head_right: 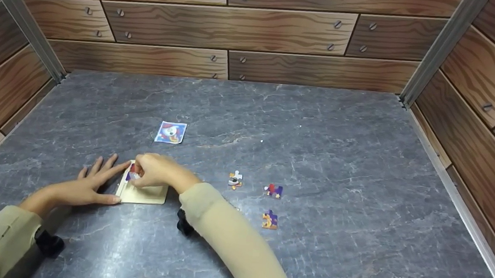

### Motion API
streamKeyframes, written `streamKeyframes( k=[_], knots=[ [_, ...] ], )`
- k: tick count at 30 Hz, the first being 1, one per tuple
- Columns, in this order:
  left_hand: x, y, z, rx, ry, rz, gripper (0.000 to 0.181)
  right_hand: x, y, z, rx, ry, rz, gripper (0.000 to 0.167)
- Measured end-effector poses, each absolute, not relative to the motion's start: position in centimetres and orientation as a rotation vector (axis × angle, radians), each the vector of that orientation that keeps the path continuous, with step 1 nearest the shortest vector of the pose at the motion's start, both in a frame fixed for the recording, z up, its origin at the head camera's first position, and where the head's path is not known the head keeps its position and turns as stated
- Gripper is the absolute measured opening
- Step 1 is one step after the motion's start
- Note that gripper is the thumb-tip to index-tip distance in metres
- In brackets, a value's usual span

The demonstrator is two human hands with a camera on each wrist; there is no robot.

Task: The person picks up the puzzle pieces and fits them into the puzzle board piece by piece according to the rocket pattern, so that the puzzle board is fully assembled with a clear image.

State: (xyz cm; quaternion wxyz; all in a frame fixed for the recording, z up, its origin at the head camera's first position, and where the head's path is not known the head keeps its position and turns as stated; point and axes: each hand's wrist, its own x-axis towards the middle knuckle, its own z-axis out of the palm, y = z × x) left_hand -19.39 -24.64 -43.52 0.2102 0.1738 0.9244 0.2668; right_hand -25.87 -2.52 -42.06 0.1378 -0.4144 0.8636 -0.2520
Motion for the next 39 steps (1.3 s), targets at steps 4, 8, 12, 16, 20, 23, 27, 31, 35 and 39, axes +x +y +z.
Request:
streamKeyframes(
  k=[4, 8, 12, 16, 20, 23, 27, 31, 35, 39],
  knots=[
    [-19.41, -24.57, -43.55, 0.489, 2.58, 0.739, 0.09, -25.69, -2.68, -42.07, -1.181, 2.548, -0.639, 0.022],
    [-19.36, -24.59, -43.52, 0.494, 2.579, 0.744, 0.09, -25.56, -2.87, -42.17, -1.173, 2.588, -0.582, 0.022],
    [-19.36, -24.72, -43.5, 0.491, 2.575, 0.745, 0.09, -25.49, -3.06, -42.24, -1.139, 2.595, -0.586, 0.023],
    [-19.36, -24.75, -43.5, 0.486, 2.575, 0.743, 0.091, -25.45, -3.2, -42.31, -1.102, 2.601, -0.588, 0.024],
    [-19.36, -24.76, -43.53, 0.489, 2.579, 0.743, 0.091, -25.46, -3.11, -42.34, -1.112, 2.587, -0.612, 0.025],
    [-19.34, -24.76, -43.55, 0.492, 2.585, 0.741, 0.091, -25.54, -2.88, -42.28, -1.145, 2.538, -0.673, 0.028],
    [-19.33, -24.69, -43.55, 0.49, 2.588, 0.738, 0.09, -25.68, -2.67, -42.25, -1.159, 2.48, -0.724, 0.03],
    [-19.35, -24.62, -43.53, 0.484, 2.587, 0.731, 0.09, -25.62, -2.76, -42.27, -1.146, 2.508, -0.688, 0.027],
    [-19.42, -24.62, -43.5, 0.482, 2.586, 0.725, 0.09, -25.5, -2.94, -42.19, -1.145, 2.546, -0.646, 0.026],
    [-19.42, -24.63, -43.47, 0.484, 2.582, 0.728, 0.091, -25.55, -3.02, -42.28, -1.161, 2.56, -0.62, 0.026]
  ],
)
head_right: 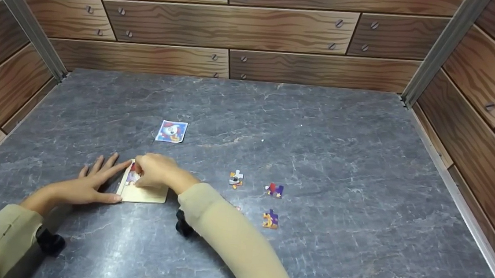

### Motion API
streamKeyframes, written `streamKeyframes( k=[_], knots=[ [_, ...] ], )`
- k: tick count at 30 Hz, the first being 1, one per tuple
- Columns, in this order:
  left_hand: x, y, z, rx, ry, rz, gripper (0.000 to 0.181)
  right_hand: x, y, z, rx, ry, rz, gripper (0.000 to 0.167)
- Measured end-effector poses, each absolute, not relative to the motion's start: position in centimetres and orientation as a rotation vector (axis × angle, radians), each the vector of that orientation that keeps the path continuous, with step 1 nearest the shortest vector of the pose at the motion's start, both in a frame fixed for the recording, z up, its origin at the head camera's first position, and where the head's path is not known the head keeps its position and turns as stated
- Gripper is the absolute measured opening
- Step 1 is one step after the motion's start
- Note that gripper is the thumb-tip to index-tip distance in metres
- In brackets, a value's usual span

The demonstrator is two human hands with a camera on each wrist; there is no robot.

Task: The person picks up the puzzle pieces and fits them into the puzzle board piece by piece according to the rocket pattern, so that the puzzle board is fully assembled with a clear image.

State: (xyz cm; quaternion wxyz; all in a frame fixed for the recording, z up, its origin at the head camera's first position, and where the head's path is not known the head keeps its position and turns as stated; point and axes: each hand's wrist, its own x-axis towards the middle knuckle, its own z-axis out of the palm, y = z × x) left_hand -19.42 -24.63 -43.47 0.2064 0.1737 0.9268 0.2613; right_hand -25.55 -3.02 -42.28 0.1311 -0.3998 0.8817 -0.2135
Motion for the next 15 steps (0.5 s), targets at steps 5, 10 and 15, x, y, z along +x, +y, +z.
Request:
streamKeyframes(
  k=[5, 10, 15],
  knots=[
    [-19.33, -24.69, -43.45, 0.484, 2.562, 0.745, 0.09, -25.44, -2.95, -42.32, -1.19, 2.578, -0.576, 0.031],
    [-19.32, -24.73, -43.45, 0.475, 2.555, 0.745, 0.09, -25.29, -2.89, -42.2, -1.194, 2.58, -0.536, 0.034],
    [-19.37, -24.64, -43.46, 0.469, 2.556, 0.746, 0.09, -25.29, -2.97, -42.22, -1.219, 2.581, -0.52, 0.024]
  ],
)
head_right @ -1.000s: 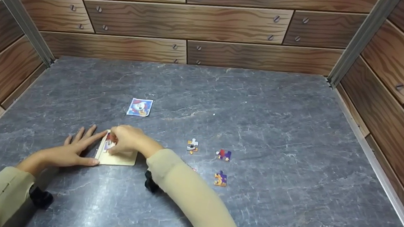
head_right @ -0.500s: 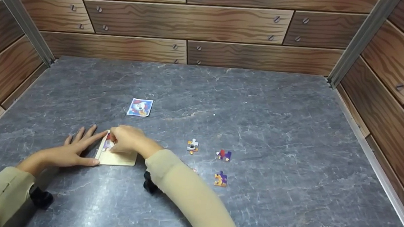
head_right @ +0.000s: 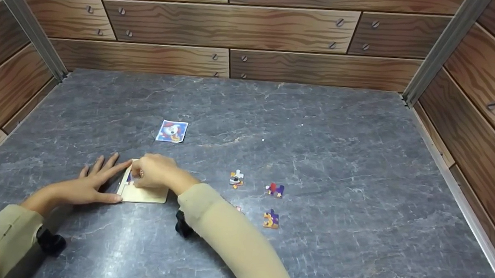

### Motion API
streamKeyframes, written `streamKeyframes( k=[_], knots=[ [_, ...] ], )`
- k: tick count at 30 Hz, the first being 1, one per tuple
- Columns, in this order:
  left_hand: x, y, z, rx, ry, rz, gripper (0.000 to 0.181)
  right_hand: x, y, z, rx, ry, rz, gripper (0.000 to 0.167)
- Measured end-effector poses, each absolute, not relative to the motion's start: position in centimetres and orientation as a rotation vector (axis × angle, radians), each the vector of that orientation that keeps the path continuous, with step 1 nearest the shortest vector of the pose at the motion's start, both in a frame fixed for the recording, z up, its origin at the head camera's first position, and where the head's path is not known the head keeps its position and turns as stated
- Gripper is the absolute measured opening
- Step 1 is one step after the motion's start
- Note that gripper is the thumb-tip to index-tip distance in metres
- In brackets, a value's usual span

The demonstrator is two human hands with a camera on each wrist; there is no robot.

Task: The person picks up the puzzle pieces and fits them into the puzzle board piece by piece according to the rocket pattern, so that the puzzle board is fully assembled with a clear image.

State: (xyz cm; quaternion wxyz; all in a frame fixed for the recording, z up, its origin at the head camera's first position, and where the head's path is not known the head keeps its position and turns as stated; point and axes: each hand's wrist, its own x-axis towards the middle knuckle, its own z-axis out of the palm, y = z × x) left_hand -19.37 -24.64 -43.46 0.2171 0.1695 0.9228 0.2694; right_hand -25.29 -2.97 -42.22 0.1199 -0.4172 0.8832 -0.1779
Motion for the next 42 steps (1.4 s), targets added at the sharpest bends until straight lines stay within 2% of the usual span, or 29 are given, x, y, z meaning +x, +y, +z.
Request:
streamKeyframes(
  k=[9, 19, 42],
  knots=[
    [-19.4, -24.7, -43.5, 0.471, 2.564, 0.734, 0.09, -25.5, -2.7, -41.9, -1.174, 2.519, -0.64, 0.028],
    [-19.5, -24.6, -43.6, 0.47, 2.571, 0.724, 0.091, -25.5, -1.4, -40.7, -1.303, 2.384, -0.929, 0.023],
    [-19.5, -24.6, -43.6, 0.436, 2.565, 0.717, 0.091, -25.1, 3.4, -39.5, -1.183, 2.315, -1.137, 0.027]
  ],
)
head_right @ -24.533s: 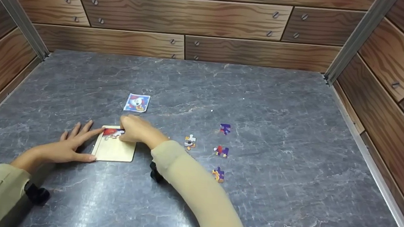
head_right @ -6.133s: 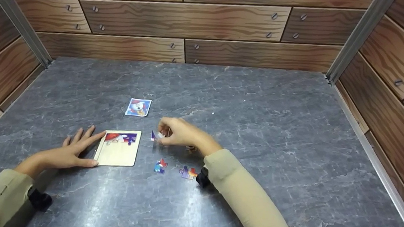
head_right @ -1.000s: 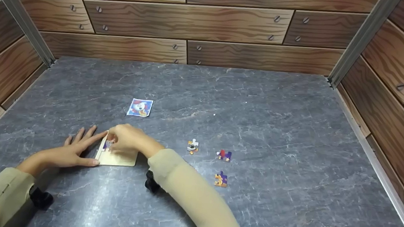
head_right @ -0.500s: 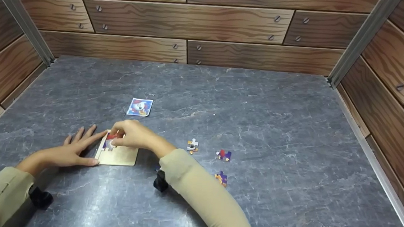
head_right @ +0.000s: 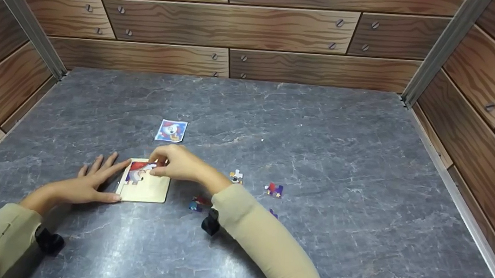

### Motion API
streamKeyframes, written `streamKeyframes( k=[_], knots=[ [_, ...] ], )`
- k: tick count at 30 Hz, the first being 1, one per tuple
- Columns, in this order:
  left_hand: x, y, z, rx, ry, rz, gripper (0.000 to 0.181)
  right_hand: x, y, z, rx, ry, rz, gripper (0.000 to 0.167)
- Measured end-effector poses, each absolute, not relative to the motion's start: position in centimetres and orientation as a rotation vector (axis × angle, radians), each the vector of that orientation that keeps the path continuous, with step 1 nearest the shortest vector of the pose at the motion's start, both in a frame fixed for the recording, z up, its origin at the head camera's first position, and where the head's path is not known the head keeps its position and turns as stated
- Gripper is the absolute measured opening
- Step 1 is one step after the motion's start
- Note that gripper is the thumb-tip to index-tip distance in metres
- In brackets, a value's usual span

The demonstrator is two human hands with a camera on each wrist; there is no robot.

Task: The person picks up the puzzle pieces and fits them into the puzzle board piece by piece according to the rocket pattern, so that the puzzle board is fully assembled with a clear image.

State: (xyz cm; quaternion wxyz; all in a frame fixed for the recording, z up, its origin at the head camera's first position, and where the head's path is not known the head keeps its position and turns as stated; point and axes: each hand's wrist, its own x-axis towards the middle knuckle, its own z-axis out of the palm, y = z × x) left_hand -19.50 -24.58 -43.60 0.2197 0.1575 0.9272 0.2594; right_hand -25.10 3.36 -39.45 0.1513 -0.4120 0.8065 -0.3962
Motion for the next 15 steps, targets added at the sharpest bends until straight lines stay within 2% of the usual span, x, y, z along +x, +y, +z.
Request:
streamKeyframes(
  k=[15],
  knots=[
    [-19.5, -24.6, -43.5, 0.442, 2.549, 0.735, 0.091, -25.1, 7.1, -39.0, -1.158, 2.346, -1.154, 0.028]
  ],
)
